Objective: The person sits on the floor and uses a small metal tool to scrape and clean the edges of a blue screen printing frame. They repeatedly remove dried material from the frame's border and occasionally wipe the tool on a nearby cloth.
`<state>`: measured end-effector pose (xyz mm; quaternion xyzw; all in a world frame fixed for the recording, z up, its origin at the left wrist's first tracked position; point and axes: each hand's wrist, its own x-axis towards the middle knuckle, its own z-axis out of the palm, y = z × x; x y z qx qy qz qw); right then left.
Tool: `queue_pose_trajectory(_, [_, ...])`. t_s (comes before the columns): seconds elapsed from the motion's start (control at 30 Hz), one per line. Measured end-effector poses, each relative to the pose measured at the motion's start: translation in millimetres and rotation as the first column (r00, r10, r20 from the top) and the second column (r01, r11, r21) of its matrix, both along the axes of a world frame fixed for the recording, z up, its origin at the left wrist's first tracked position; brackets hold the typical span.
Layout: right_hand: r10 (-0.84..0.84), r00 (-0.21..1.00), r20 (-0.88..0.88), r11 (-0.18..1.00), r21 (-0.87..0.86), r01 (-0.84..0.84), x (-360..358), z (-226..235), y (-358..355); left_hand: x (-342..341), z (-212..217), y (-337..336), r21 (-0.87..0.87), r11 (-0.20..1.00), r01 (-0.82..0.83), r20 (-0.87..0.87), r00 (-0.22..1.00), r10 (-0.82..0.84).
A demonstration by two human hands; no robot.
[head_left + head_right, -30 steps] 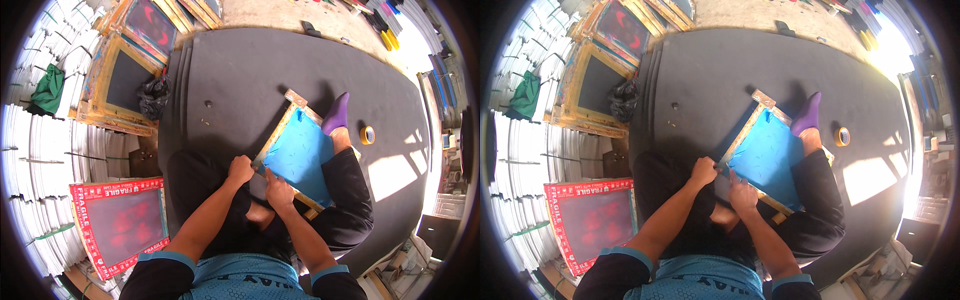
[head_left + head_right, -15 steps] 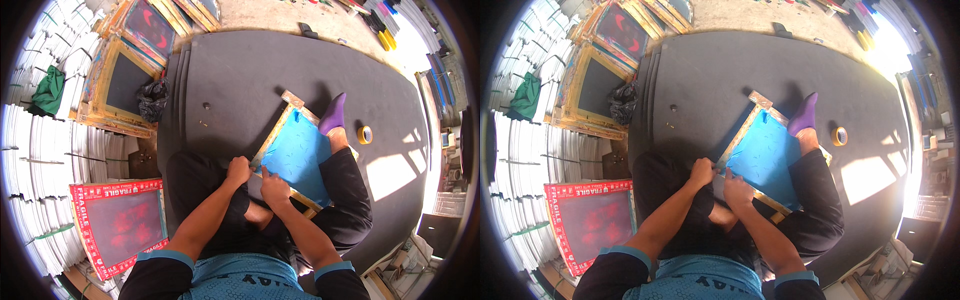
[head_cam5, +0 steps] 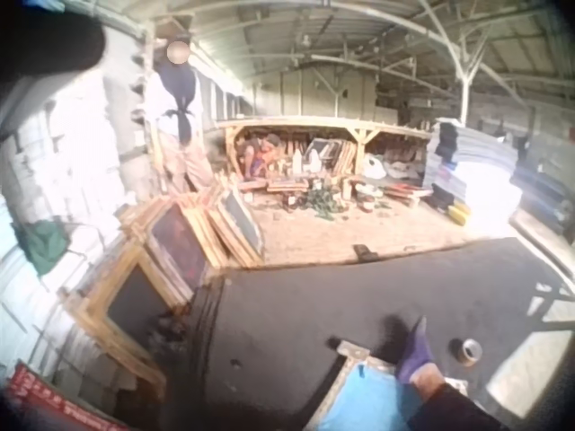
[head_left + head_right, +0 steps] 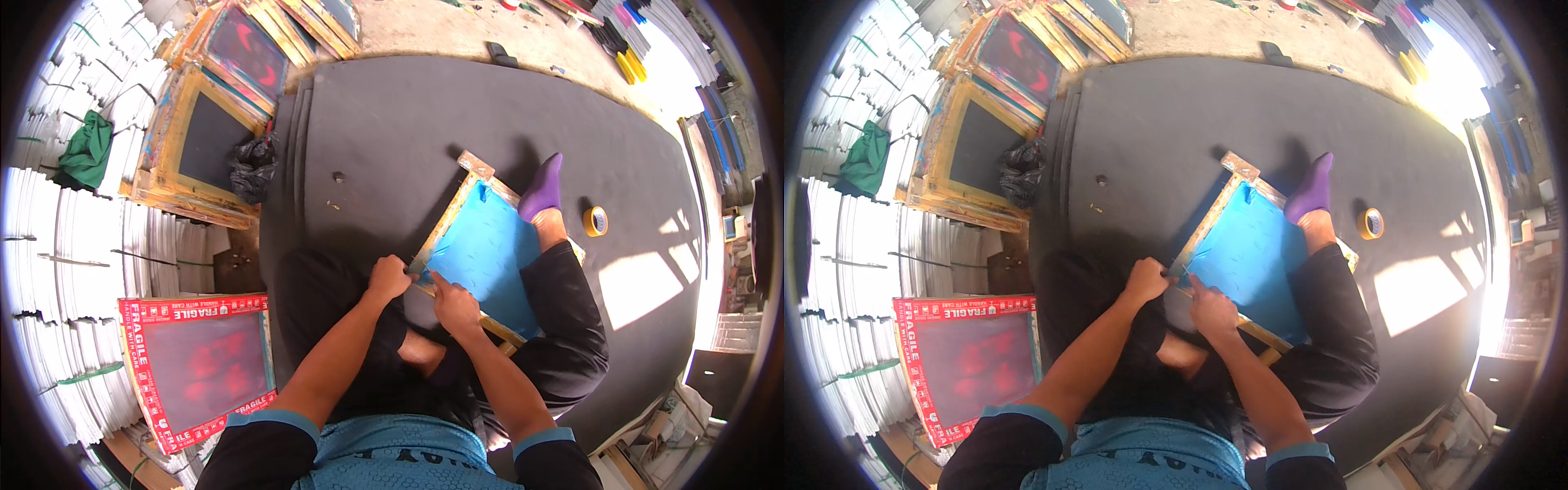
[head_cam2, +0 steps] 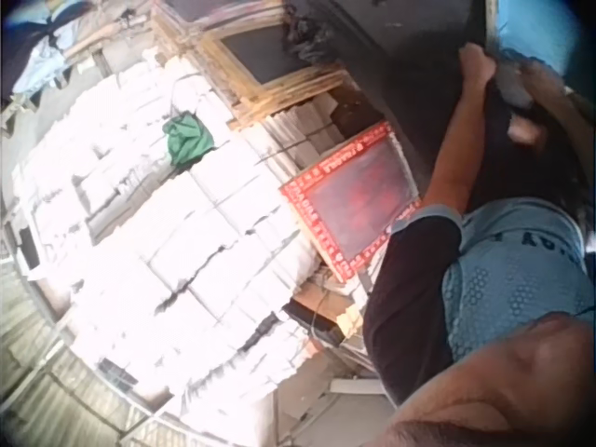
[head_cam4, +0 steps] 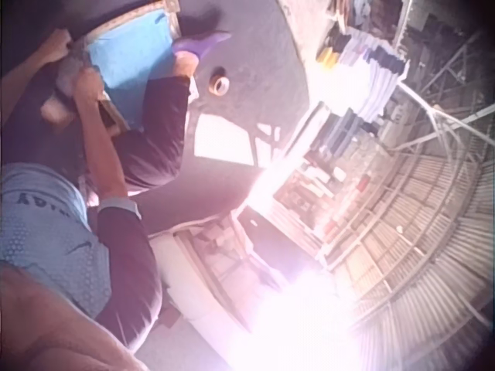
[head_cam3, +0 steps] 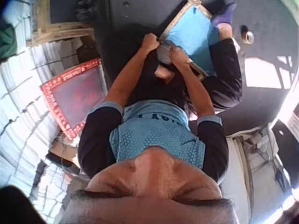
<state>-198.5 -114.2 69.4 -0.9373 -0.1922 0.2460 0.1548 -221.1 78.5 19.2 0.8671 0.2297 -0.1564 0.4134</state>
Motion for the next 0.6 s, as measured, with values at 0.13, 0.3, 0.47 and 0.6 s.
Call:
queue_pose_trajectory(0.13, [-0.047,0.999,0.025,0.998,0.04,0.046,-9.5,-7.6,-22.5,5.6,2.6,-0.1,0.049,0.997,0.056,-0.058,0.997,-0.053])
queue_pose_trajectory(0.3, [-0.062,0.994,0.086,0.988,0.147,0.049,-25.1,-25.5,-24.7,1.7,-3.1,0.4,0.062,0.996,0.065,0.022,0.998,-0.067])
queue_pose_trajectory(0.47, [-0.086,0.993,0.076,0.986,0.151,0.074,-24.4,-20.3,-24.1,3.1,9.7,-7.0,0.137,0.991,-0.012,-0.014,1.0,0.014])
queue_pose_trajectory(0.6, [-0.087,0.995,0.053,0.984,0.162,0.078,-26.5,-12.6,-33.2,1.8,-8.1,-7.4,0.152,0.985,-0.08,0.117,0.991,0.063])
